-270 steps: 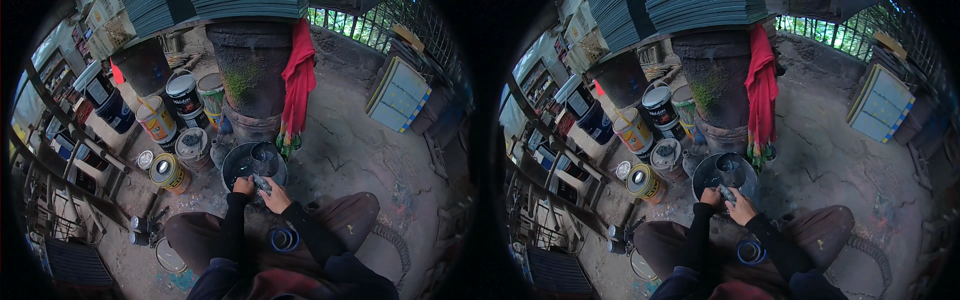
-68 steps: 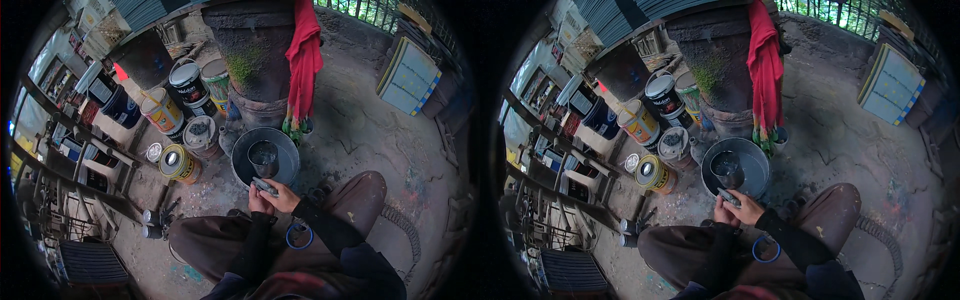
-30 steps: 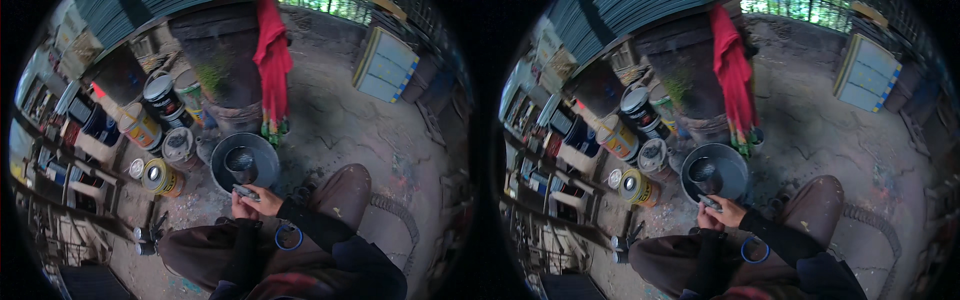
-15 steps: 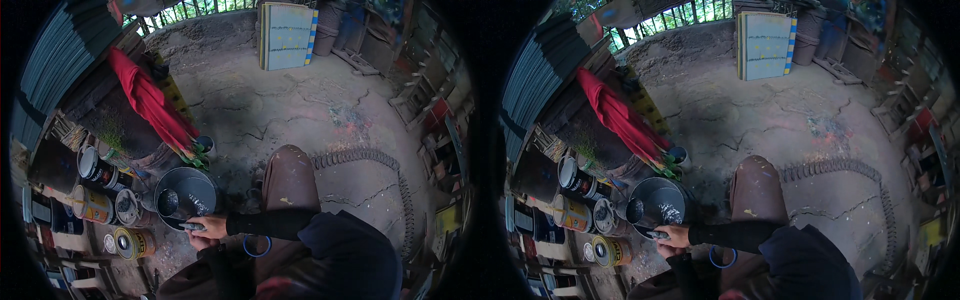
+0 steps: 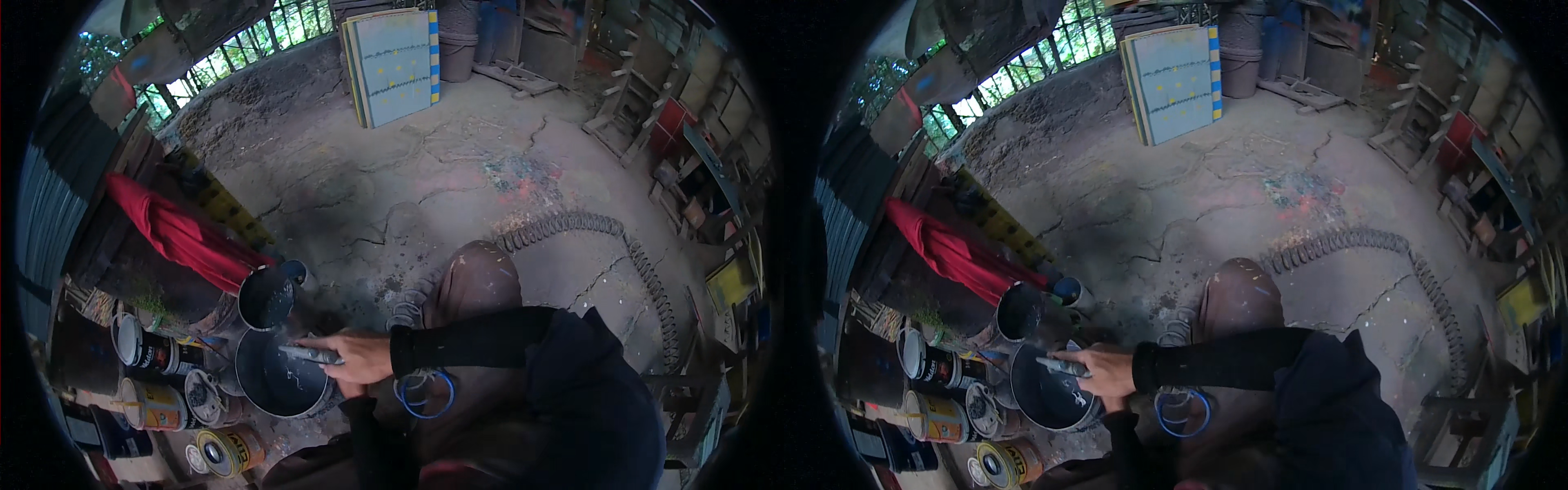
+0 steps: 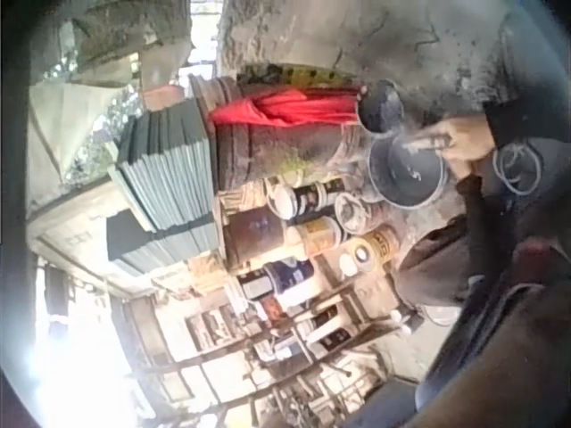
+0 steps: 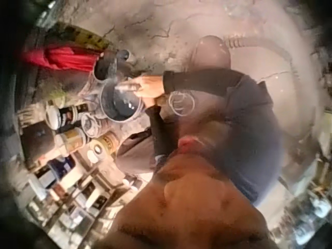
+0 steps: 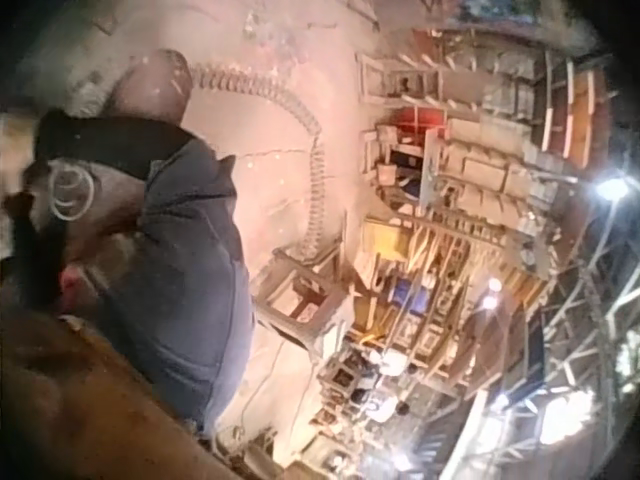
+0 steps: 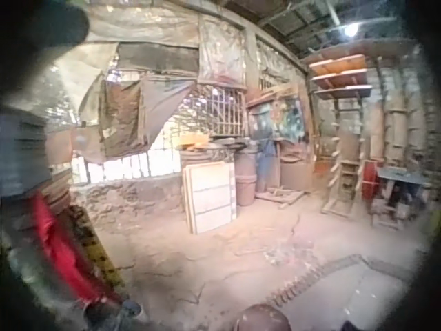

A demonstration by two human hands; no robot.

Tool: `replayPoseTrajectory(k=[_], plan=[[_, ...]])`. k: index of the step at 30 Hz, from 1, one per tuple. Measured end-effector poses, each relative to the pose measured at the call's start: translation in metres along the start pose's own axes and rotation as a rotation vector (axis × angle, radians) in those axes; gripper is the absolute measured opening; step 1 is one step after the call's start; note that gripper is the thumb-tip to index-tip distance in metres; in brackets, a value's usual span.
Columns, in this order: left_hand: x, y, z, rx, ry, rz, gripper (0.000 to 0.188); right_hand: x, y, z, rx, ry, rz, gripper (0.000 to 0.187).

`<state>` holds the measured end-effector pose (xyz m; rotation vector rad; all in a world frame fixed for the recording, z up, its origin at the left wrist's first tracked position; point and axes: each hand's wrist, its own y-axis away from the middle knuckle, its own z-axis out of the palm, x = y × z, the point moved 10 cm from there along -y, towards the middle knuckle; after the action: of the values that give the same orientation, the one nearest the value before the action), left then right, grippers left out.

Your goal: The person sits on the floor and cleans a paint sprayer by pouring liquid from a metal cup into the sprayer's container and using a small tool to scrub the interior. The person repeatedly pours the liquid and scrubs the sprayer parts over a bucket.

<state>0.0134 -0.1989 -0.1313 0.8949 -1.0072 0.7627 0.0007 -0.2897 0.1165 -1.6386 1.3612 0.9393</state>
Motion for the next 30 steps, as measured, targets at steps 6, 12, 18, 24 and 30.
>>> replayPoseTrajectory(k=[6, 12, 18, 24, 30], plan=[[-0.071, 0.004, 0.098, -0.451, -0.349, -0.304, 0.047, 0.039, 0.001, -0.127, 0.094, -0.256, 0.343, 0.053], [-0.037, -0.016, 0.120, -0.323, -0.326, -0.365, 0.044, 0.154, -0.002, -0.260, 0.367, -0.202, 0.439, 0.047], [-0.017, -0.034, 0.123, -0.231, -0.439, -0.222, 0.044, 0.337, 0.052, -0.346, 0.526, -0.234, 0.626, 0.026], [-0.027, -0.038, 0.203, -0.316, -0.369, -0.266, 0.031, 0.492, 0.135, -0.390, 0.630, -0.566, 0.755, 0.017], [-0.019, -0.065, 0.265, -0.366, -0.259, -0.180, 0.015, 0.605, 0.158, -0.454, 0.689, -1.039, 0.552, 0.025]])
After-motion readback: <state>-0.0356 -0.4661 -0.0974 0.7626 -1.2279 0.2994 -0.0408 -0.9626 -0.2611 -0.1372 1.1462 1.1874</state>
